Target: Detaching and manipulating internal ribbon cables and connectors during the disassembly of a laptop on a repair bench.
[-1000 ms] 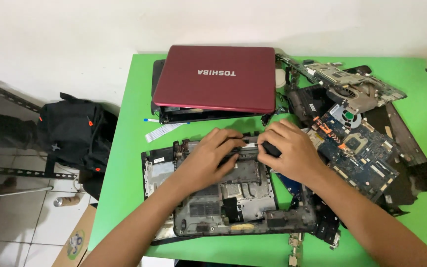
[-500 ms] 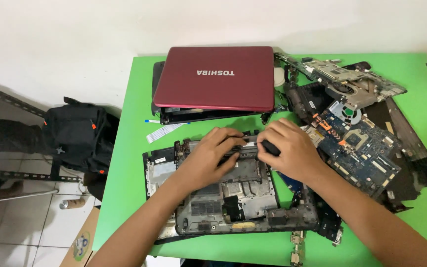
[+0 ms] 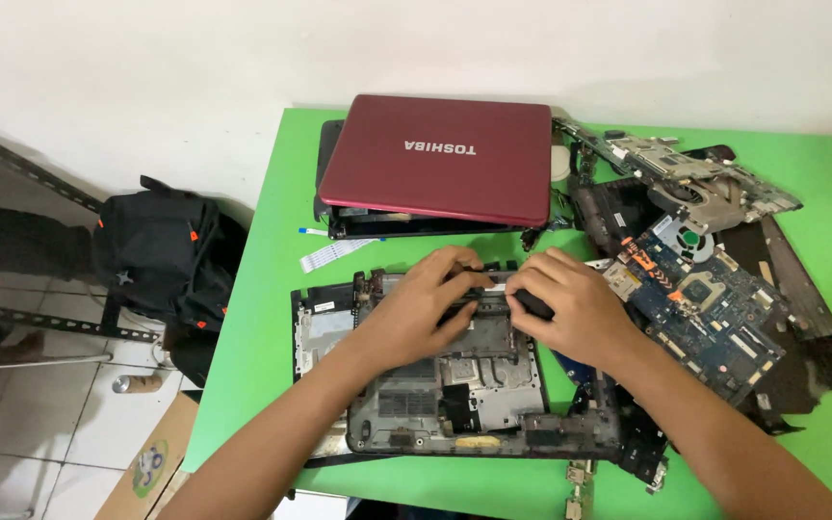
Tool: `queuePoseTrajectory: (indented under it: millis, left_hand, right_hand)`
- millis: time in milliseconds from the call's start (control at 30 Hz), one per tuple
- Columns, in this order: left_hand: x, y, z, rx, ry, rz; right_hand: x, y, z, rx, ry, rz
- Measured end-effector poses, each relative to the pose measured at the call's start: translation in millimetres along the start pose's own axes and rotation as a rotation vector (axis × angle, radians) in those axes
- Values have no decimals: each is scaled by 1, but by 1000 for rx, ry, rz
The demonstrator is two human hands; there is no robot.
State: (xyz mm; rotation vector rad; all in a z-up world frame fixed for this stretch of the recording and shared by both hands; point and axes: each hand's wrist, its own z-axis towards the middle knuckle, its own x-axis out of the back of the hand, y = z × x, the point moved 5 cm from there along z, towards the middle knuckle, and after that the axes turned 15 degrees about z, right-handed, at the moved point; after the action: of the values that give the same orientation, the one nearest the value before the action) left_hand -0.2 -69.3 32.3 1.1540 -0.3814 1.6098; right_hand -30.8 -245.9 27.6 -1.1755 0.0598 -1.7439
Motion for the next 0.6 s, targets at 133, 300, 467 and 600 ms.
queuePoseTrajectory:
  millis: [133,300,467,600]
  left_hand:
    - [-19,-3,-6,-31,-26,80]
    - [-27,-4,-5,-44,-71,139]
    - [-22,-8,-7,2,-42,63]
    - [-12,-11,-9,20,19,-98]
  right_hand:
    - [-2,16,4,-179,-43,-54]
    - [-10,19,15,-437,-163,-159]
    - [-16,20,6,-351,-38,-193]
    - [-16,19,1,-232,42,-253]
